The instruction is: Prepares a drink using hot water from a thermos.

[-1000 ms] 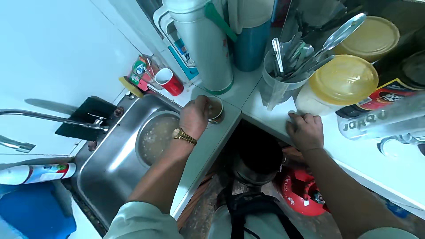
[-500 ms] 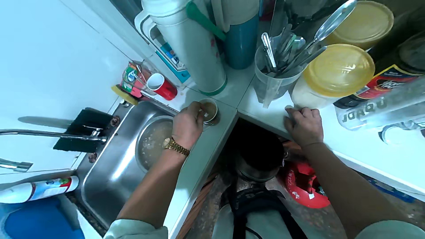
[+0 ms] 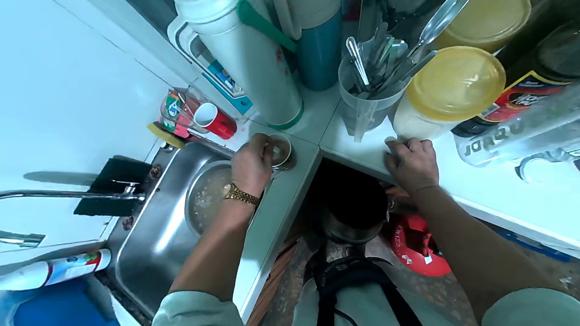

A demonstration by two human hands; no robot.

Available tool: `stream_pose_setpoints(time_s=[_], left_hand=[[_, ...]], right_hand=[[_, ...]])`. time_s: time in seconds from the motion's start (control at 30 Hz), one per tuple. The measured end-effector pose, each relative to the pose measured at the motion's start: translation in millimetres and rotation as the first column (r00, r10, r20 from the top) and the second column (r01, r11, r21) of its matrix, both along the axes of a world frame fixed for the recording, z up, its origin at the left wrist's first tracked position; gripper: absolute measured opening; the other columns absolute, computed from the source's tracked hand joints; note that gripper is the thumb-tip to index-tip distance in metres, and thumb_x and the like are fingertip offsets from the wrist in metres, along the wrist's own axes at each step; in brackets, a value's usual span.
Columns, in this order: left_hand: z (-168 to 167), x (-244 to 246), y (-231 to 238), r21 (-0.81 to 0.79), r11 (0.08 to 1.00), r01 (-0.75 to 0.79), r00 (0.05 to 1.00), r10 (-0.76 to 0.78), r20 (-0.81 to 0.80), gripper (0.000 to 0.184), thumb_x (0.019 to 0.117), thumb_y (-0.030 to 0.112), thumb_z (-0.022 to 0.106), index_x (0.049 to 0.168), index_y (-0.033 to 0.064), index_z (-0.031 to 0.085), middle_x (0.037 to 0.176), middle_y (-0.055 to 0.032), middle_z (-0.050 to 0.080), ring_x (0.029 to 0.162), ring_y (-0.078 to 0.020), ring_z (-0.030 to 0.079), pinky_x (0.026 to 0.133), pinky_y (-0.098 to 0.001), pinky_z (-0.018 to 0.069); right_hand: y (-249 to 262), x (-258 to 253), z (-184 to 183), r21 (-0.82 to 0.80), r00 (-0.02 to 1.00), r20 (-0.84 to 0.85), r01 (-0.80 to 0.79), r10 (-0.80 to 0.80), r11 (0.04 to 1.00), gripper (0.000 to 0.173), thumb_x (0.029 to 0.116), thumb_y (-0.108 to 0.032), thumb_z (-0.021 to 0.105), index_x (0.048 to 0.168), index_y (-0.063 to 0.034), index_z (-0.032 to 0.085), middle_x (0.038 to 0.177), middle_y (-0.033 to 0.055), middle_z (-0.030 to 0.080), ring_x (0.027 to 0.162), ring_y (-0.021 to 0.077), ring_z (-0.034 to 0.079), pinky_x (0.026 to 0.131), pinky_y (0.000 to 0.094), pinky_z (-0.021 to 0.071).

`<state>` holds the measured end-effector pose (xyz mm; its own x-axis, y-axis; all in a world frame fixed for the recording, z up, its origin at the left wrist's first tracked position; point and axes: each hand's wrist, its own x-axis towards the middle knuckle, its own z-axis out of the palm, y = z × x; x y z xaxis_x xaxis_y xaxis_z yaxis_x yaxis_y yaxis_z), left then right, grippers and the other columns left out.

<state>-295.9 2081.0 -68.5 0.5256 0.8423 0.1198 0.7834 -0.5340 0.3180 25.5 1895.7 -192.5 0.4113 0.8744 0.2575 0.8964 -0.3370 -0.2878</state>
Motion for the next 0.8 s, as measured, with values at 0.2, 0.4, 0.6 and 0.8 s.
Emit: stream_pose_setpoints(time_s=[0.2, 0.4, 0.6, 0.8], left_hand=[[7, -7, -11, -0.039, 0.999, 0.018, 1.0, -0.018, -0.015, 0.019, 0.1041, 0.016, 0.058, 0.117, 0.0024, 0.065, 0.088, -0.0184, 0.069, 0.075, -0.0347, 0.068, 0.07, -0.0576, 0.0559], [-3, 2, -1, 0.051, 0.999, -0.016, 1.0, 0.016, -0.014, 0.021, 0.1041, 0.015, 0.056, 0.117, 0.0024, 0.067, 0.098, -0.0208, 0.072, 0.089, -0.0391, 0.072, 0.079, -0.0603, 0.0558], [3, 1, -7, -0.017, 1.0, -0.005, 1.0, 0.005, -0.007, 0.019, 0.1031, 0.016, 0.06, 0.116, 0.0039, 0.067, 0.091, -0.0174, 0.071, 0.081, -0.0335, 0.07, 0.076, -0.0568, 0.0558], [1, -2, -3, 0.071, 0.997, 0.022, 0.999, -0.019, -0.045, 0.02, 0.1043, 0.014, 0.057, 0.116, 0.0006, 0.066, 0.1, -0.0231, 0.071, 0.09, -0.042, 0.071, 0.079, -0.0626, 0.0554]], right_hand=[[0, 2, -3, 0.009, 1.0, 0.014, -0.007, 0.007, 1.0, 0.035, 0.1009, -0.035, 0.058, 0.128, -0.0174, 0.071, 0.109, 0.0221, 0.068, 0.106, 0.0455, 0.062, 0.088, 0.0571, 0.0514], [0, 3, -4, 0.008, 1.0, 0.003, -0.002, 0.002, 1.0, 0.035, 0.1007, -0.036, 0.058, 0.128, -0.0178, 0.071, 0.109, 0.0215, 0.067, 0.106, 0.0447, 0.062, 0.089, 0.0559, 0.0514], [0, 4, -5, -0.009, 1.0, 0.004, -0.005, 0.005, 1.0, 0.035, 0.1012, -0.037, 0.057, 0.129, -0.0188, 0.07, 0.11, 0.0209, 0.067, 0.107, 0.0444, 0.062, 0.09, 0.0557, 0.0509], [0, 4, -5, 0.0, 1.0, 0.011, 0.013, -0.013, 1.0, 0.035, 0.1004, -0.037, 0.058, 0.128, -0.0195, 0.071, 0.109, 0.0197, 0.068, 0.106, 0.043, 0.062, 0.089, 0.0542, 0.0513]])
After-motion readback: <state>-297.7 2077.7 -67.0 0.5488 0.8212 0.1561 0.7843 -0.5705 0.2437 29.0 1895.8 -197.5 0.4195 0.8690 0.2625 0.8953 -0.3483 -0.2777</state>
